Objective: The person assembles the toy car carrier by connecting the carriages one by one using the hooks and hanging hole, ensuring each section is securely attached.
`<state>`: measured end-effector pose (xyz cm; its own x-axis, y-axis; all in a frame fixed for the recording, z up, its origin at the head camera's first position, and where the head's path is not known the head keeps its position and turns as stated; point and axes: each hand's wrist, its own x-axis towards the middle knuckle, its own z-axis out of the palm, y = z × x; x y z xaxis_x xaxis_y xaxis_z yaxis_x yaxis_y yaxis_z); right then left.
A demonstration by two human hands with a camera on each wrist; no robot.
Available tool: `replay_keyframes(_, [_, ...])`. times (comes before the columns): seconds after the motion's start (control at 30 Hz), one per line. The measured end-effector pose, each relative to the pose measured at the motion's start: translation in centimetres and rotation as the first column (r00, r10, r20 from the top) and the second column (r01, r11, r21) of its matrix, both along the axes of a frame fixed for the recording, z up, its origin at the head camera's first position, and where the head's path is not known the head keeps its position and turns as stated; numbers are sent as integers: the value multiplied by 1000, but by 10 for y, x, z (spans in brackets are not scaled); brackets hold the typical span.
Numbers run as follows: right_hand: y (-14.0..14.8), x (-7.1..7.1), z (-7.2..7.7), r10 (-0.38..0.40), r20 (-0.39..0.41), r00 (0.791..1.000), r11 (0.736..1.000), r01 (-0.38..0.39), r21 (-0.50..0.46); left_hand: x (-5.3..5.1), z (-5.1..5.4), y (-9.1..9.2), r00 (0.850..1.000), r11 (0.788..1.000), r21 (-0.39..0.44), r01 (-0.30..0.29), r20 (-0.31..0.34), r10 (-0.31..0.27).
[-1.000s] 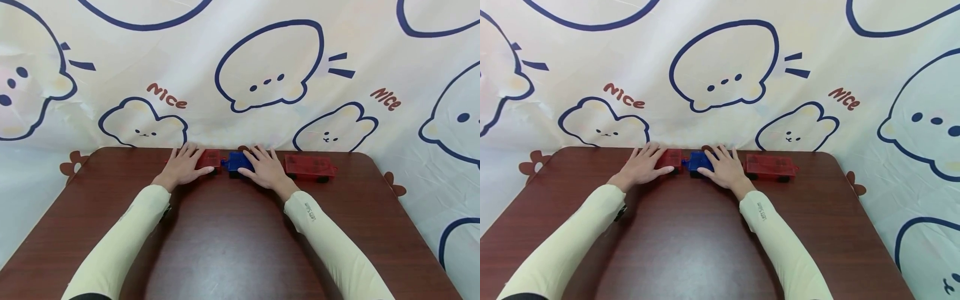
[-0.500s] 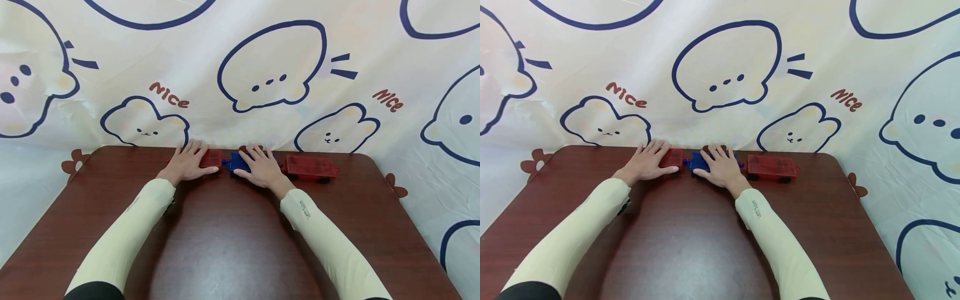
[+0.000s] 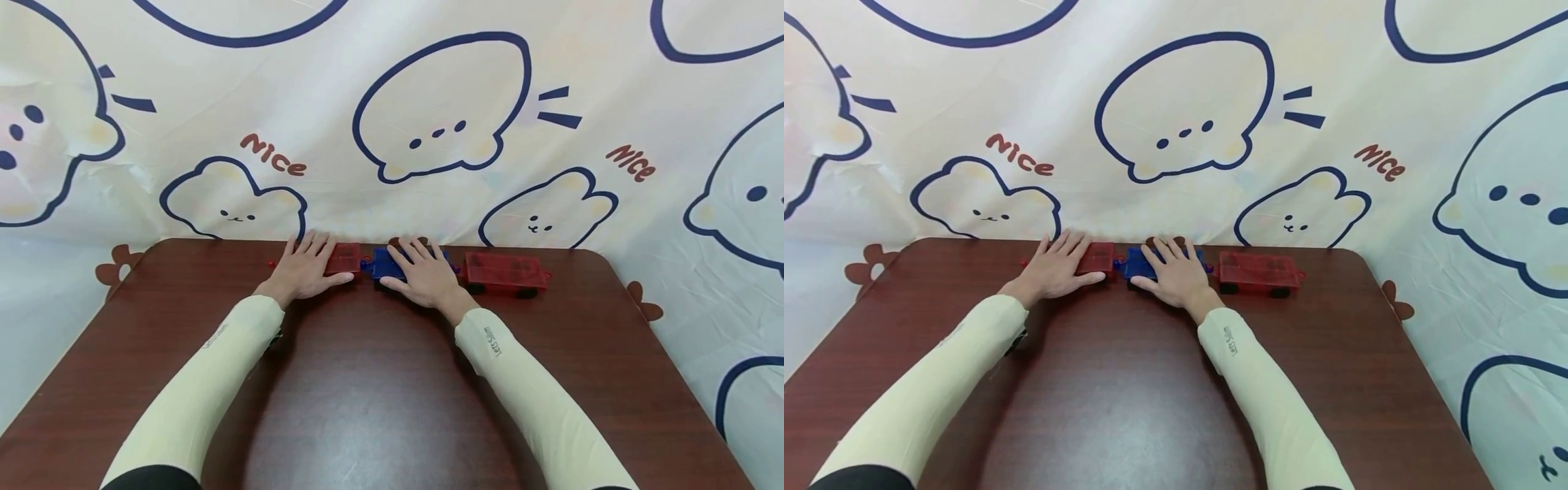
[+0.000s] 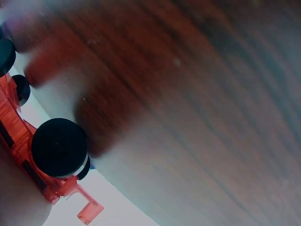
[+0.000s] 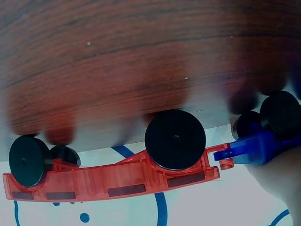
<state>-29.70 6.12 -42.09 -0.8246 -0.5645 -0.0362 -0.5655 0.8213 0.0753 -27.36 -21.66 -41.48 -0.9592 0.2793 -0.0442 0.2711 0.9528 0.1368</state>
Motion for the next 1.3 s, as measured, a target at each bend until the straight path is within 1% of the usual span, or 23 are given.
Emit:
replay_keyframes(0.23, [1,0,-2,-6,-4,1000,1000,6,-2,1,1,0,1000,1000,-11,18,-12,-19])
replay_keyframes(0.57, [-2,-2,-4,-17,0,1000,1000,17,13,3,-2,-7,1000,1000,-10,11,-14,-11])
replay_keyframes(0.77, [0,-2,-3,-17,5,1000,1000,17,10,5,0,-12,1000,1000,19,9,-19,-9])
replay_keyframes(1.03, [1,-2,-1,-18,13,1000,1000,18,13,6,0,-14,1000,999,47,14,-22,-13])
replay_keyframes(1.3, [0,-1,0,-11,15,1000,1000,11,10,8,-1,-19,999,997,63,36,-5,-36])
